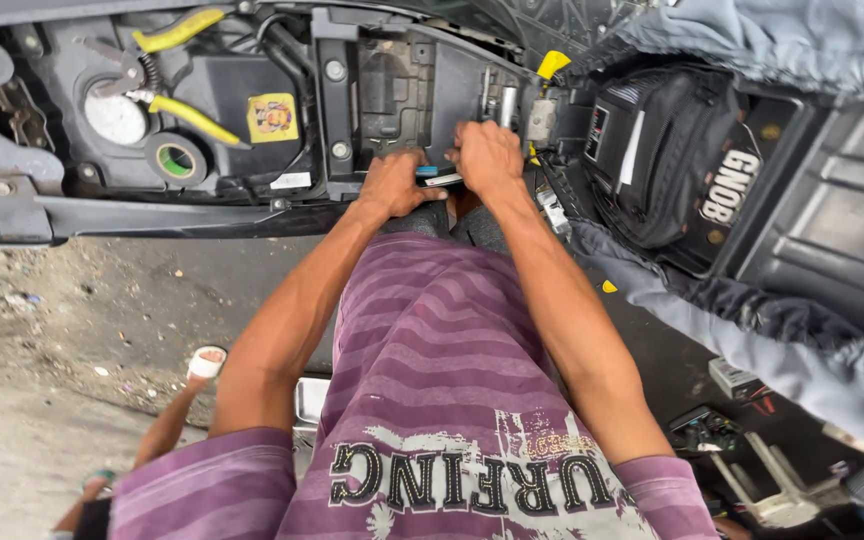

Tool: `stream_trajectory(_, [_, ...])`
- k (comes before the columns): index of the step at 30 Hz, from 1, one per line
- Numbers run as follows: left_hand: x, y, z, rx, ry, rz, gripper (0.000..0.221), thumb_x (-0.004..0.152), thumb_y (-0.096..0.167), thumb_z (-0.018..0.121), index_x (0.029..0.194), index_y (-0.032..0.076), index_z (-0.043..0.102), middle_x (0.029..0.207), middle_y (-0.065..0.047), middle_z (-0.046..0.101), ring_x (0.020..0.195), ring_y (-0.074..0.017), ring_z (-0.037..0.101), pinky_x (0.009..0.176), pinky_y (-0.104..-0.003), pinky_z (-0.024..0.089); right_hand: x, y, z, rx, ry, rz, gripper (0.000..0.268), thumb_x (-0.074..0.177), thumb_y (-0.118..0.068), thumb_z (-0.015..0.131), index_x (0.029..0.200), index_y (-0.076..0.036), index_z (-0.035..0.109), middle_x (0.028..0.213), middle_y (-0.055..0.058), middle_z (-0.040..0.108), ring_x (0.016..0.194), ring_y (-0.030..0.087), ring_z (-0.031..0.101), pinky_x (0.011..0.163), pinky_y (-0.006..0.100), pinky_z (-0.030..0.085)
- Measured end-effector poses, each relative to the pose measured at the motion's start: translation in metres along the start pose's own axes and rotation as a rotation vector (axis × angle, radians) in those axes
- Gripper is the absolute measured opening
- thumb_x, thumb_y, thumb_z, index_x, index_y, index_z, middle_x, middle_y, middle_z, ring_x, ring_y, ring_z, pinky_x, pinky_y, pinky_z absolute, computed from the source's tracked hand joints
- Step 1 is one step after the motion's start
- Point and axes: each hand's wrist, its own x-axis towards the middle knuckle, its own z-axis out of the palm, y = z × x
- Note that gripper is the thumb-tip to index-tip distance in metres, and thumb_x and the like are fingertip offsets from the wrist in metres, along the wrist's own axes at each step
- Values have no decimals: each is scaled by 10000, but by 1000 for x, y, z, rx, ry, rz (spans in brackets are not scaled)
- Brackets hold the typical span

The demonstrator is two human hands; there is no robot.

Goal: Reassembling the battery compartment and internal panels of a motorcycle using a screwdriver.

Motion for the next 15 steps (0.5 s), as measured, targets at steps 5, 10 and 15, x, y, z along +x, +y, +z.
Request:
stream_trajectory(5, [-2,15,-14,155,-19,48,811,815,722,741,1245,49,602,1237,-197,690,1208,-382,649,996,-563,481,21,-22,-22,-156,-103,-90,291,863,-376,812,930,-114,704,954,167,763,978,410,750,855,520,597])
stream_trajectory(10, [11,1,-1,179,-28,23,836,793,734,727,1275,67,582,1240,-141,693,1211,-338,636,982,-522,464,34,-32,-20,-208,-108,-43,292,836,-368,838,902,-113,712,925,153,755,942,405,756,822,523,606])
stream_trajectory(15, [13,0,-6,182,-46,26,904,734,817,717,1264,99,576,1236,-115,697,1217,-321,609,985,-495,443,36,-43,-27,-149,-156,59,230,829,-326,840,881,-133,726,934,158,763,983,432,747,872,525,591])
